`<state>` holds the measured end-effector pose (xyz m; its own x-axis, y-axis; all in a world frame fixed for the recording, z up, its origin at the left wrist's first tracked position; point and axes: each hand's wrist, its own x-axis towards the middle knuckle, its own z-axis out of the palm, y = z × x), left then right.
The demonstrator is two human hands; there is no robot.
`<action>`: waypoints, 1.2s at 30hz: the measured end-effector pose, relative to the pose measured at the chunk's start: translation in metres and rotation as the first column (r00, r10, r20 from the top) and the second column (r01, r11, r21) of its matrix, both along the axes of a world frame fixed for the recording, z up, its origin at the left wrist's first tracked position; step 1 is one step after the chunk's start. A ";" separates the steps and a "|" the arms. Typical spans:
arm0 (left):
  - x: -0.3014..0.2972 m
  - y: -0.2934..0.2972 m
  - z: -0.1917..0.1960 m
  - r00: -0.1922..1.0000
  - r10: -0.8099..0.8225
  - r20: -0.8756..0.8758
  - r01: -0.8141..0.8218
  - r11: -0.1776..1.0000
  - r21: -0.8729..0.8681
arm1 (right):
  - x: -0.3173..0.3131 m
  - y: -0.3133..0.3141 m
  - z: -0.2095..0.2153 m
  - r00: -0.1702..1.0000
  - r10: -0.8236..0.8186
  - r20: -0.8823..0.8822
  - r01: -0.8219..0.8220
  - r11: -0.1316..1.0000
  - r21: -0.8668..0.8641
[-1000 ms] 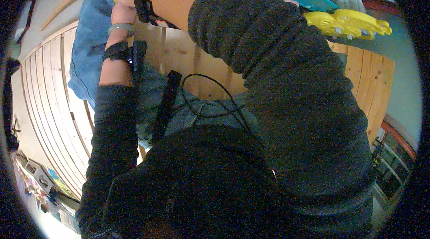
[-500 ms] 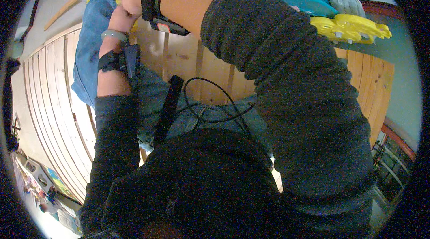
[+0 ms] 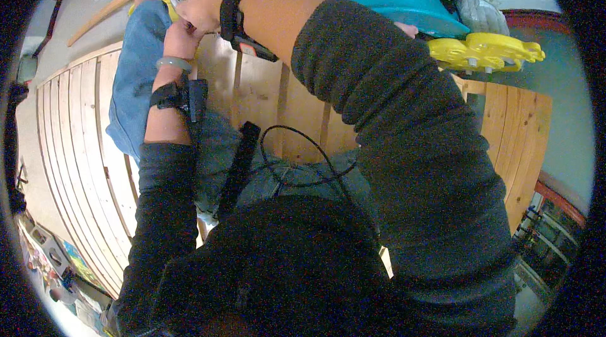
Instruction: The person is assembling a wooden structure by screwing a curved wooden piece onto a slatted wooden base. They use a screwdriver to tighten screws into pre-drilled holes while sitting on the structure.
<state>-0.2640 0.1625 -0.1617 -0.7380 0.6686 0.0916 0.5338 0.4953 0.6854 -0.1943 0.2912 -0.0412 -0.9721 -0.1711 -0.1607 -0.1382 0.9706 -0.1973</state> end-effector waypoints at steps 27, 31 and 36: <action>-0.001 0.001 0.001 0.999 -0.022 0.039 0.022 1.000 -0.006 | -0.010 -0.004 -0.011 0.992 -0.112 -0.061 0.111 0.994 -0.013; 0.005 0.007 -0.003 0.995 0.072 -0.072 -0.083 0.983 -0.162 | 0.001 -0.004 0.001 0.971 -0.041 -0.234 0.074 0.988 0.134; -0.007 0.001 -0.006 0.996 -0.083 0.010 0.084 0.993 -0.079 | -0.014 -0.006 0.007 0.979 0.139 0.149 -0.149 0.987 0.056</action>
<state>-0.2709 0.1636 -0.1675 -0.6798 0.7328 0.0309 0.5712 0.5025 0.6491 -0.2084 0.2848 -0.0345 -0.9038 -0.2915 -0.3134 -0.2519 0.9542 -0.1613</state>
